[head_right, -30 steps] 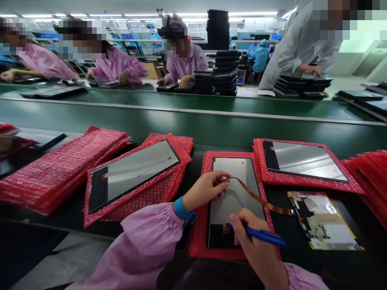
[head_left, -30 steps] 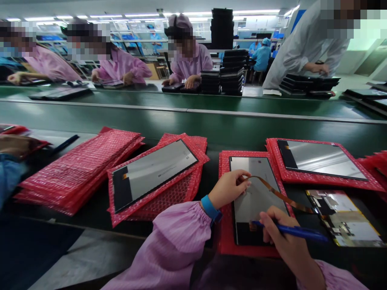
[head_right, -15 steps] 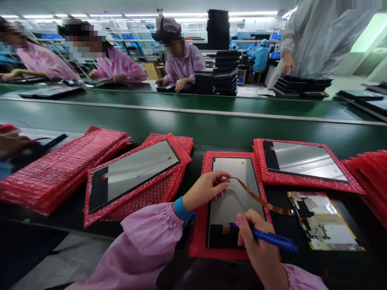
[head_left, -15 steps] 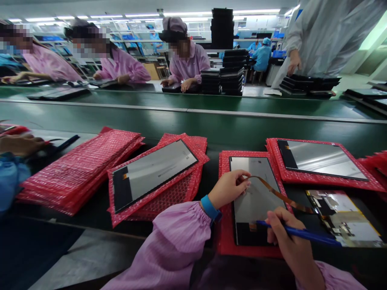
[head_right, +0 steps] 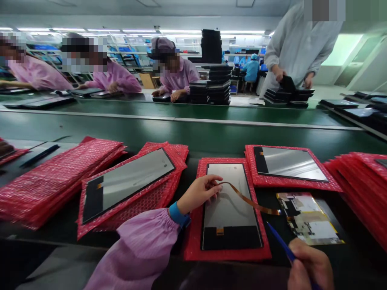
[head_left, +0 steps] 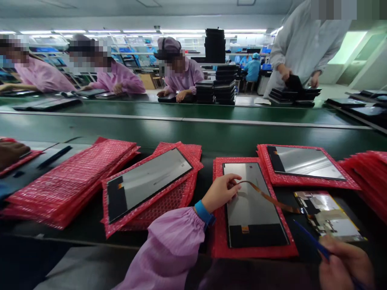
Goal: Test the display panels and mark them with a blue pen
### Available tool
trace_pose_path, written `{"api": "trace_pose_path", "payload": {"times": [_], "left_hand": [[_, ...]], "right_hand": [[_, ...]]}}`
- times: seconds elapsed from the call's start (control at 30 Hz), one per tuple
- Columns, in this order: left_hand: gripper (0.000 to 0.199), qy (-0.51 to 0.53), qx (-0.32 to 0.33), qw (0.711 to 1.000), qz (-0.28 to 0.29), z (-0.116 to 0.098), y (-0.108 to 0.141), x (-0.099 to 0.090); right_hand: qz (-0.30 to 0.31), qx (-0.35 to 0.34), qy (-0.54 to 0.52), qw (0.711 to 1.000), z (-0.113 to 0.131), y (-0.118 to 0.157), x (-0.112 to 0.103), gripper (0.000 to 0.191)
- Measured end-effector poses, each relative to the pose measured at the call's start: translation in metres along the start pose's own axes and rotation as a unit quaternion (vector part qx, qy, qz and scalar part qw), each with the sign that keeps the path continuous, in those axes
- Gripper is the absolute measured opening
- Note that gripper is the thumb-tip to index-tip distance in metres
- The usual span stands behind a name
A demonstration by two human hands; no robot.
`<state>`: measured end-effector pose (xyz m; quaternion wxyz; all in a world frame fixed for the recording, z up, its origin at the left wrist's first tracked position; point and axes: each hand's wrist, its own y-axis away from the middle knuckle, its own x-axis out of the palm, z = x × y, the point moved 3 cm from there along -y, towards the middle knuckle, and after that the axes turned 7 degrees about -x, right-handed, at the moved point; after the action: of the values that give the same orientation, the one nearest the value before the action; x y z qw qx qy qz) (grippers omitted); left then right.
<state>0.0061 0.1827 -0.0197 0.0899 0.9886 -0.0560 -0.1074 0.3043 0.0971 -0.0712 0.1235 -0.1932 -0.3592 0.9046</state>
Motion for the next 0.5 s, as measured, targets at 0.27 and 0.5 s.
{"api": "trace_pose_path", "payload": {"times": [0.27, 0.5], "left_hand": [[0.032, -0.012, 0.036, 0.997, -0.072, -0.004, -0.004, -0.013], [0.030, -0.004, 0.013, 1.000, 0.020, -0.026, 0.031, -0.008]], "right_hand": [[0.198, -0.155, 0.090, 0.964, -0.013, -0.020, 0.002, 0.003], [0.222, -0.224, 0.203, 0.927, -0.022, -0.029, 0.028, 0.055]]}}
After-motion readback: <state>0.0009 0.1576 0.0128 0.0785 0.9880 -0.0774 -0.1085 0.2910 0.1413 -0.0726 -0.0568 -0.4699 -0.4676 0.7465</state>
